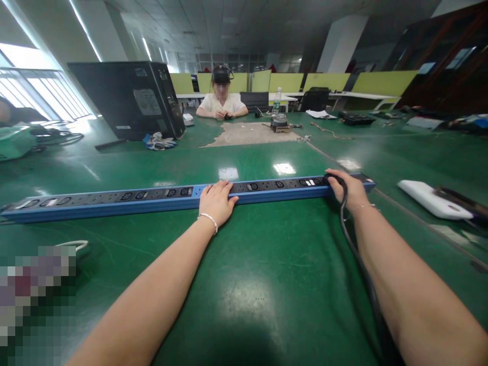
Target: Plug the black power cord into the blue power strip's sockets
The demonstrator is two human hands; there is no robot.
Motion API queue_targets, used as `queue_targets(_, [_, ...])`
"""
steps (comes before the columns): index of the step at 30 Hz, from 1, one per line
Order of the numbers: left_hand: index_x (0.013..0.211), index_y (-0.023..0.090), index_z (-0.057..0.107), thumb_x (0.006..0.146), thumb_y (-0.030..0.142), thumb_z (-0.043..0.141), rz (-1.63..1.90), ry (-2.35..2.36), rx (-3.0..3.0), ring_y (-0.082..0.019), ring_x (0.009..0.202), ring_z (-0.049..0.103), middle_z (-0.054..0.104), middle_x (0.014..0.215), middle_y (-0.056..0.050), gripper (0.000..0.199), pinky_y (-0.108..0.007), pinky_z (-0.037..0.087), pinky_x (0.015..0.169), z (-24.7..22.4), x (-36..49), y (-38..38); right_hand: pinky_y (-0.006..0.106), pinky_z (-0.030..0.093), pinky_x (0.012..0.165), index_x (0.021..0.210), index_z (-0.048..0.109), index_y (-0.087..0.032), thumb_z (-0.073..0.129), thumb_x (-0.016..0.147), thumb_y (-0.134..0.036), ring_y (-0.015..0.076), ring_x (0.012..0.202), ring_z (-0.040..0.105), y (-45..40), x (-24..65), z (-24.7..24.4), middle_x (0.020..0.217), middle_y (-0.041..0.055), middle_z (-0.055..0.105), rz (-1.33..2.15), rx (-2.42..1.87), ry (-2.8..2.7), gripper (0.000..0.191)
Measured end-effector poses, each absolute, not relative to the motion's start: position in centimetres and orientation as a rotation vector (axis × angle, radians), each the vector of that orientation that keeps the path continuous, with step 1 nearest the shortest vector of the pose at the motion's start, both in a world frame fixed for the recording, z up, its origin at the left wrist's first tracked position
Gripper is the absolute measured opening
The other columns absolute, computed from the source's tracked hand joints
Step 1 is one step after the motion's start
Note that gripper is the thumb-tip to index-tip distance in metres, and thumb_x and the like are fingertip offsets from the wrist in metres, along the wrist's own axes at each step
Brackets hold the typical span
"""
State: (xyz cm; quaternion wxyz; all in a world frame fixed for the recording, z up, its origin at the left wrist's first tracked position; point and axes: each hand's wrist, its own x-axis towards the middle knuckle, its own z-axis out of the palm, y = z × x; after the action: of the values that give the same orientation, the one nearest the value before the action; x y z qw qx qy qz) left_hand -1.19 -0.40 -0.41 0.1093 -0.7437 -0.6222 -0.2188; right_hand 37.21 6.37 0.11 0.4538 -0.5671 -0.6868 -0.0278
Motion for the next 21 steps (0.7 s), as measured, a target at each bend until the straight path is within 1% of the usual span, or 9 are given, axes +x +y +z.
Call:
queue_targets(5, [0.126,0.021,0.049,0.087,0.042,0.041,-0.618,-1.815,-2.191,-0.02,0.124,0.043,0.052,0.133,-0.006,0.045,-0.039,0.026,0.106,-0.3,-1.2,-0.5,0.041,0.046,0.089,0.095,0.068,-0.018,0.05,0.076,-0.035,0.0251,0.09,0.062,6.4,36.5,-0.3,0.093,0.0096,0.069,-0.097,-1.428,-1.499,0.032])
queue_targets(8, [0.125,0.02,0.05,0.087,0.042,0.041,-0.625,-1.811,-2.189,-0.021,0.124,0.044,0.052,0.132,-0.007,0.045,-0.039,0.027,0.105,-0.2,-1.1,-0.5,0.039,0.046,0.088,0.094,0.068,-0.017,0.05,0.077,-0.035,0.0244,0.09,0.062,6.6,36.3,-0.2,0.093,0.0093,0.069,-0.093,-1.406,-1.471,0.031])
queue_targets(10, [0.125,0.02,0.05,0.087,0.042,0.041,-0.632,-1.814,-2.189,-0.021,0.124,0.044,0.052,0.132,-0.007,0.045,-0.039,0.027,0.105,-0.2,-1.1,-0.5,0.037,0.046,0.087,0.097,0.067,-0.015,0.047,0.079,-0.034,0.0232,0.091,0.061,6.8,36.6,0.2,0.096,0.0112,0.068,-0.128,-1.365,-1.414,0.033])
queue_targets(14, [0.124,0.021,0.05,0.086,0.042,0.042,-0.638,-1.816,-2.185,-0.02,0.123,0.045,0.053,0.132,-0.006,0.044,-0.039,0.027,0.105,-0.2,-1.1,-0.4,0.035,0.045,0.088,0.11,0.061,-0.01,0.041,0.084,-0.032,0.0214,0.098,0.059,7.4,38.6,0.6,0.108,0.0156,0.064,-0.261,-1.249,-1.221,0.039])
queue_targets(16, [0.124,0.021,0.05,0.086,0.042,0.042,-0.636,-1.821,-2.182,-0.02,0.123,0.045,0.053,0.132,-0.006,0.044,-0.038,0.027,0.105,-0.2,-1.1,-0.4,0.034,0.044,0.089,0.108,0.062,-0.012,0.045,0.082,-0.031,0.0204,0.098,0.059,7.7,39.7,0.3,0.107,0.0138,0.064,-0.195,-1.279,-1.264,0.036])
queue_targets(19, [0.124,0.021,0.05,0.086,0.042,0.042,-0.632,-1.824,-2.183,-0.02,0.124,0.044,0.052,0.133,-0.006,0.044,-0.038,0.026,0.106,-0.2,-1.1,-0.4,0.031,0.045,0.085,0.102,0.065,-0.016,0.051,0.079,-0.027,0.0185,0.091,0.06,7.7,40.5,-0.4,0.102,0.0105,0.067,-0.06,-1.398,-1.346,0.03])
queue_targets(21, [0.125,0.021,0.05,0.087,0.042,0.042,-0.629,-1.828,-2.186,-0.02,0.124,0.044,0.052,0.133,-0.006,0.044,-0.038,0.025,0.106,-0.3,-1.1,-0.4,0.03,0.045,0.082,0.101,0.066,-0.018,0.053,0.078,-0.023,0.018,0.086,0.06,7.6,40.5,-0.5,0.099,0.0101,0.067,-0.03,-1.457,-1.365,0.028])
